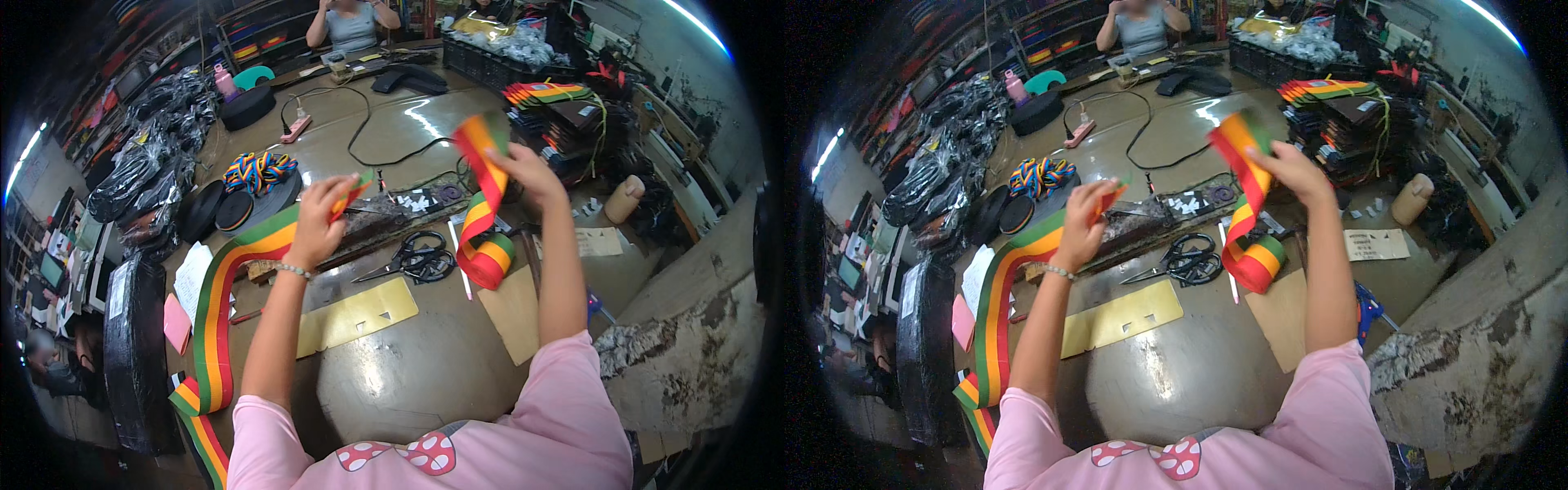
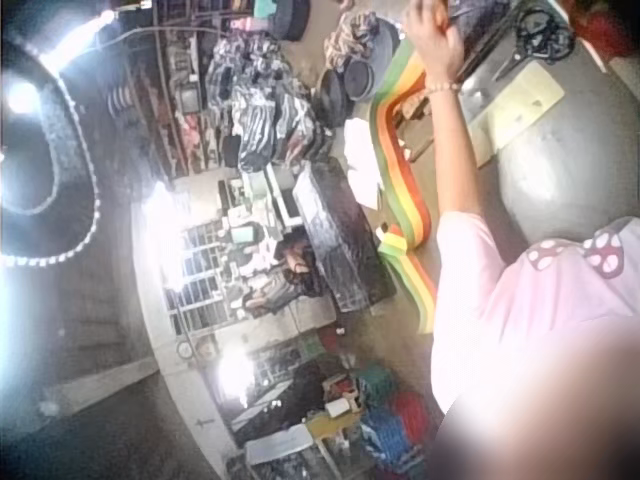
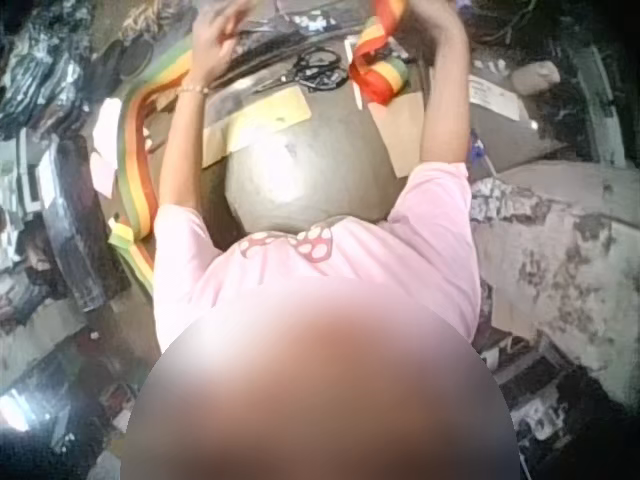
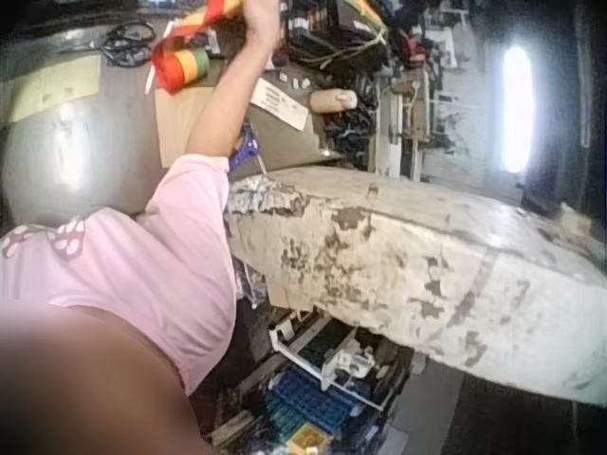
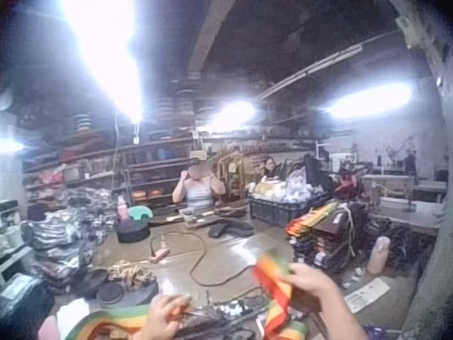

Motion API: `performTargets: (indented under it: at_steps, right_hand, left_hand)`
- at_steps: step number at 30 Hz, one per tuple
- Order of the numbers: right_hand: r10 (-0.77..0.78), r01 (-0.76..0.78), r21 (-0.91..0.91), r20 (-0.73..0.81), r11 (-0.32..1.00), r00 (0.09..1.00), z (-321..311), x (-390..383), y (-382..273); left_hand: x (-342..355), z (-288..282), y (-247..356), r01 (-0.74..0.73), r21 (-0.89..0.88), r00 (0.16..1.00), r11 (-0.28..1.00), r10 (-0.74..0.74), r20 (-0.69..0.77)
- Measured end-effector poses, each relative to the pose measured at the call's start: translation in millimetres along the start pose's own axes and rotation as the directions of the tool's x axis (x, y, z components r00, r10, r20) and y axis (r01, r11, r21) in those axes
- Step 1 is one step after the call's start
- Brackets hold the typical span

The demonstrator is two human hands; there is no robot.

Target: The person measures and marks a black-and-white striped fabric strip using a template and a white marker, then folds it. Next, they unroll a green-yellow-red striped fabric, measure and mark it with the same template, and fold it. The person handles templates, markers, and fabric strips throughout.

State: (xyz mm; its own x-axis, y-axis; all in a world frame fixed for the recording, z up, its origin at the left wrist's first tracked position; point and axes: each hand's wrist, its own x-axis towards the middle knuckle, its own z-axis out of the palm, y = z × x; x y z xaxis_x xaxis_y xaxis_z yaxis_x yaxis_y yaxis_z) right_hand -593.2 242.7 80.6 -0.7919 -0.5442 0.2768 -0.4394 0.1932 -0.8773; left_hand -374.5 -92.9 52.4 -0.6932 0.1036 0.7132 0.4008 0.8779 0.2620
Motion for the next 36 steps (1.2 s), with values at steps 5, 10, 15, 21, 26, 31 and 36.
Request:
performTargets:
  at_steps: [5, 10, 15, 21, 26, 31, 36]
  right_hand:
    - [0.594, -0.636, -0.214, -0.229, 0.742, 0.771, -63, -74, 10]
    - [0.079, -0.100, -0.789, -0.065, 0.606, 0.995, -17, -117, -78]
    - [-0.652, 0.932, -0.293, 0.667, 0.215, 0.360, 182, -145, -163]
    - [-0.661, 0.738, -0.199, 0.341, 0.644, 0.669, 225, -40, -137]
    - [-0.728, 0.942, -0.334, 0.650, -0.018, 0.217, 146, -15, -154]
    - [-0.486, 0.889, -0.443, 0.806, -0.117, 0.338, 106, -12, -175]
    - [-0.512, 0.864, -0.497, 0.764, -0.080, 0.392, 82, 11, -130]
  left_hand:
    - [24, -42, 45, -0.008, 0.071, 0.991, 0.997, 0.017, -0.130]
    - [44, -73, 98, 0.042, 0.085, 0.997, 0.996, -0.047, 0.061]
    - [81, -89, 146, 0.077, 0.064, 0.936, 0.995, -0.094, 0.340]
    - [67, -85, 146, 0.086, -0.071, 0.996, 0.994, -0.084, 0.033]
    - [-13, -23, 104, 0.107, 0.031, 0.951, 0.994, -0.093, -0.296]
    - [-47, 20, 54, 0.258, 0.215, 0.954, 0.942, -0.214, -0.208]
    - [-33, 14, 25, 0.100, 0.231, 0.992, 0.968, -0.080, -0.096]
